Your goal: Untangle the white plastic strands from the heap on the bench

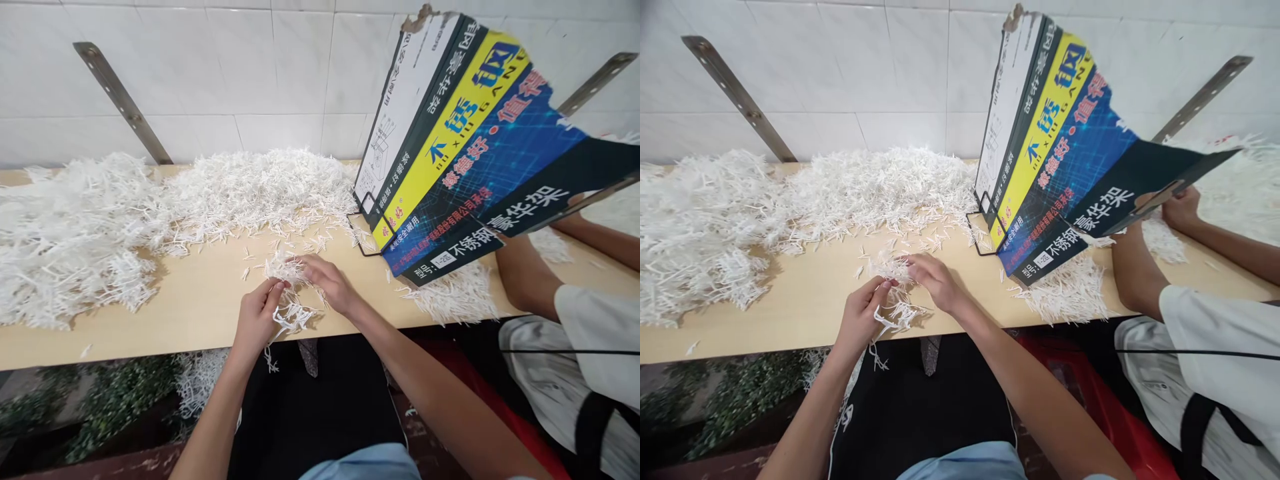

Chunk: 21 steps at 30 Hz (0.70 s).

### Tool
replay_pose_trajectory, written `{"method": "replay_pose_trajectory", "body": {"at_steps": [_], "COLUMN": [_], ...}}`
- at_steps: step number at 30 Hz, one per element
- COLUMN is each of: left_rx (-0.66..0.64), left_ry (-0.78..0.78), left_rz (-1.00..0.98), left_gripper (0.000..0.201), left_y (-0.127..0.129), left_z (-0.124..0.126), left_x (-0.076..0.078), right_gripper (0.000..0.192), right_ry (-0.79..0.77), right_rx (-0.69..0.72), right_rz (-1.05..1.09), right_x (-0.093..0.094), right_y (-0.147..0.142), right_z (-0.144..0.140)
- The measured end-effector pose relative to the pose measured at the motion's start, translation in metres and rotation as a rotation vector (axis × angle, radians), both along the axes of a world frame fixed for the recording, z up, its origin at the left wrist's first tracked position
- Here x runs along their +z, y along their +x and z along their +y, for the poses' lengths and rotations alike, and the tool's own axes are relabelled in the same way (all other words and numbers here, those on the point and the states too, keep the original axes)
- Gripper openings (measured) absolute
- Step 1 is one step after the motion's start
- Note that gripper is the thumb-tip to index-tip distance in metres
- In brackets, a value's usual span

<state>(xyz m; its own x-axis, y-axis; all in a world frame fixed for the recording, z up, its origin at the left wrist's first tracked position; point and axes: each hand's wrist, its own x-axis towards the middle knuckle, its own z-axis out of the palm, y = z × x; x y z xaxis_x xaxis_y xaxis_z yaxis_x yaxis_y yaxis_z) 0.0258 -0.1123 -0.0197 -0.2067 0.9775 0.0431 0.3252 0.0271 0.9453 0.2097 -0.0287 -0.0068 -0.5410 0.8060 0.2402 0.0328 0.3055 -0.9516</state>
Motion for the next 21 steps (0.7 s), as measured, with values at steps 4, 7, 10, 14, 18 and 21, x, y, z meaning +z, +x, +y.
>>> {"method": "replay_pose_trajectory", "body": {"at_steps": [4, 7, 10, 14, 18, 21], "left_rx": [0.013, 0.036, 0.055, 0.114, 0.128, 0.121], "left_ry": [0.037, 0.033, 0.010, 0.013, 0.020, 0.033], "left_rz": [-0.091, -0.150, -0.214, -0.313, -0.305, -0.201], "left_gripper": [0.038, 0.037, 0.037, 0.036, 0.038, 0.039], "left_y": [-0.001, -0.002, -0.003, -0.006, -0.007, -0.006], "left_z": [0.002, 0.002, 0.000, -0.002, -0.002, -0.001], "left_x": [0.004, 0.004, 0.000, -0.009, -0.012, -0.009], "right_gripper": [0.030, 0.028, 0.027, 0.019, 0.019, 0.022], "right_ry": [0.016, 0.013, 0.048, 0.030, -0.039, -0.093], "right_rx": [0.143, 0.059, -0.001, -0.038, -0.122, -0.183], "right_rz": [-0.132, -0.207, -0.234, -0.197, -0.119, -0.093], "right_x": [0.002, 0.000, 0.000, -0.001, -0.005, -0.007], "right_y": [0.002, -0.001, -0.004, -0.007, -0.009, -0.010], "right_z": [0.000, -0.001, -0.001, -0.002, 0.000, 0.000]}}
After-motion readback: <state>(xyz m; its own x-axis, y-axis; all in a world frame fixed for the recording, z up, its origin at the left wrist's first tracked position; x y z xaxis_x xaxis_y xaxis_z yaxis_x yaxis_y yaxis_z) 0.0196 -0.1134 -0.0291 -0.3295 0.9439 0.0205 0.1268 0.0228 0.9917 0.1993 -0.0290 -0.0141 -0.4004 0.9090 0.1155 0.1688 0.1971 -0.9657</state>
